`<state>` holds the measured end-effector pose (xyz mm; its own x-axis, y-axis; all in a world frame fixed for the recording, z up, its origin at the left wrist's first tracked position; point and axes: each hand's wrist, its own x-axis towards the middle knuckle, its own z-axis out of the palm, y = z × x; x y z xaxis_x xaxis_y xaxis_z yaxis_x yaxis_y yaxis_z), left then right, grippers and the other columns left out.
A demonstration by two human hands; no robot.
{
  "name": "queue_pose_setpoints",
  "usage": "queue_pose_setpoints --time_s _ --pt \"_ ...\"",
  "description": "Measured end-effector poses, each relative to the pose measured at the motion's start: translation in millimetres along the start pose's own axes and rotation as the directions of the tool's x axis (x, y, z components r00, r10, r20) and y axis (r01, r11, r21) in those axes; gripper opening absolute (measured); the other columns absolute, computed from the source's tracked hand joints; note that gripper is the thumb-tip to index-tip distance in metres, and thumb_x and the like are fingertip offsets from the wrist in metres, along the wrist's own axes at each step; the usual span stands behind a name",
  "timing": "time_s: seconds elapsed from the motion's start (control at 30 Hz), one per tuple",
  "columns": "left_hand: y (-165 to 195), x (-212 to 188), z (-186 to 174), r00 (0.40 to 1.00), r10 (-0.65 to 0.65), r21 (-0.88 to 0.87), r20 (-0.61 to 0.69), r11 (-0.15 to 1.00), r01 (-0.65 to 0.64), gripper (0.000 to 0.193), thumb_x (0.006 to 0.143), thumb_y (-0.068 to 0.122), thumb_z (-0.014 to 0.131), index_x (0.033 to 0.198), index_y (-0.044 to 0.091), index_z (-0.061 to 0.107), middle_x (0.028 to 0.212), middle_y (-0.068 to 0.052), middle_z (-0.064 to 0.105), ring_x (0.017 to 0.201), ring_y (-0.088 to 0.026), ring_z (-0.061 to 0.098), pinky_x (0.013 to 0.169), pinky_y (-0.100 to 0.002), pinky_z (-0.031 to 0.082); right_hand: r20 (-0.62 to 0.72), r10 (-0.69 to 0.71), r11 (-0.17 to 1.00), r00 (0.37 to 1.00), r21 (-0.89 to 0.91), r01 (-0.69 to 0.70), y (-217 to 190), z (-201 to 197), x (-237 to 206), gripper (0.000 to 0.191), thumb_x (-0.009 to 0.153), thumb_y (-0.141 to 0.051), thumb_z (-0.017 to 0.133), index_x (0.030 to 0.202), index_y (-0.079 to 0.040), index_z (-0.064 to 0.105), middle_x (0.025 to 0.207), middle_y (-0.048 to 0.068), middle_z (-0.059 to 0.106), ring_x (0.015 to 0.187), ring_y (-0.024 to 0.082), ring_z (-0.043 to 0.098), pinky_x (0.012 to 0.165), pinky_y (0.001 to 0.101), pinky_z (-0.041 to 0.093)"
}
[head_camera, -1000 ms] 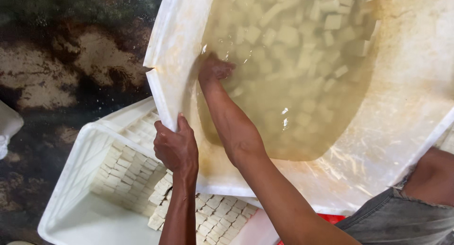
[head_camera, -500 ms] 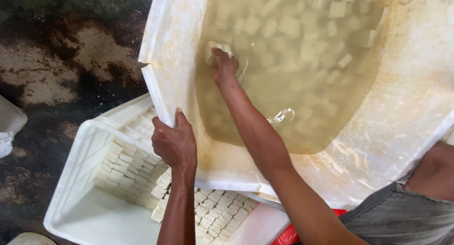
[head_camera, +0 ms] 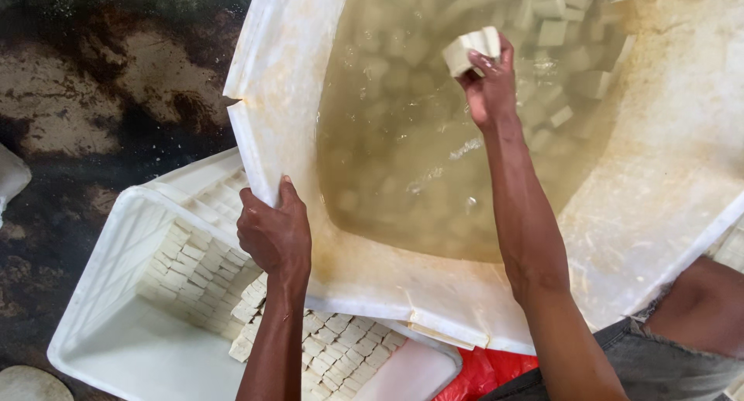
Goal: The person sits between a water-filled tub of tofu cubes and a slotted crate, repeatedly reaching into the water to gather handfuls of tofu and placing and arranging the pieces in rows in the crate. They occasionally pick up clumps of tofu, separate them by hand, and pack them into the crate.
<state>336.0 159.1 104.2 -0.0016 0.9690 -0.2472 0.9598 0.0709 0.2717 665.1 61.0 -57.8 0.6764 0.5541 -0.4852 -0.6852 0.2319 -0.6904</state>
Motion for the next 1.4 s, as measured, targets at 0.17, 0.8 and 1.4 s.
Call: queue_pose_setpoints --time_s 0.17,0.8,1.4 --pt "0.2 2.0 3.6 1.0 -0.003 0.022 -0.027 1.0 0.004 0.046 0.092 0.035 0.076 0.1 -0.008 0.063 0.08 -0.029 0.072 0.071 -0.045 0.072 0.067 -0.054 0.057 0.193 -0.238 0.835 0.952 -0.459 0.302 39.3 55.1 37.3 0.056 0.092 0.008 0.078 0.136 -0.014 0.052 0.131 0.015 0.062 0.113 0.024 0.068 0.088 0.0364 0.061" --pt "2.2 11.0 1.0 0.999 -0.01 -0.023 -0.032 1.0 0.009 0.04 0.09 0.03 0.077 0.096 -0.007 0.064 0.08 -0.03 0.071 0.071 -0.045 0.072 0.066 -0.052 0.057 0.775 -0.248 0.039 0.581 -0.591 0.806 66.8 58.8 67.1 0.07 0.072 0.01 0.081 0.128 -0.013 0.045 0.123 0.017 0.054 0.111 0.038 0.063 0.094 0.0464 0.058" --pt "-82.9 10.1 -7.7 0.893 -0.101 -0.835 -0.439 0.413 -0.363 0.044 0.094 0.022 0.07 0.133 0.005 0.062 0.125 -0.016 0.067 0.114 -0.027 0.068 0.097 -0.034 0.058 0.618 0.391 0.889 0.682 -0.445 -0.106 2.8 193.8 -246.1 0.055 0.104 -0.01 0.071 0.152 -0.006 0.043 0.133 0.016 0.055 0.122 0.032 0.059 0.108 0.0521 0.054"
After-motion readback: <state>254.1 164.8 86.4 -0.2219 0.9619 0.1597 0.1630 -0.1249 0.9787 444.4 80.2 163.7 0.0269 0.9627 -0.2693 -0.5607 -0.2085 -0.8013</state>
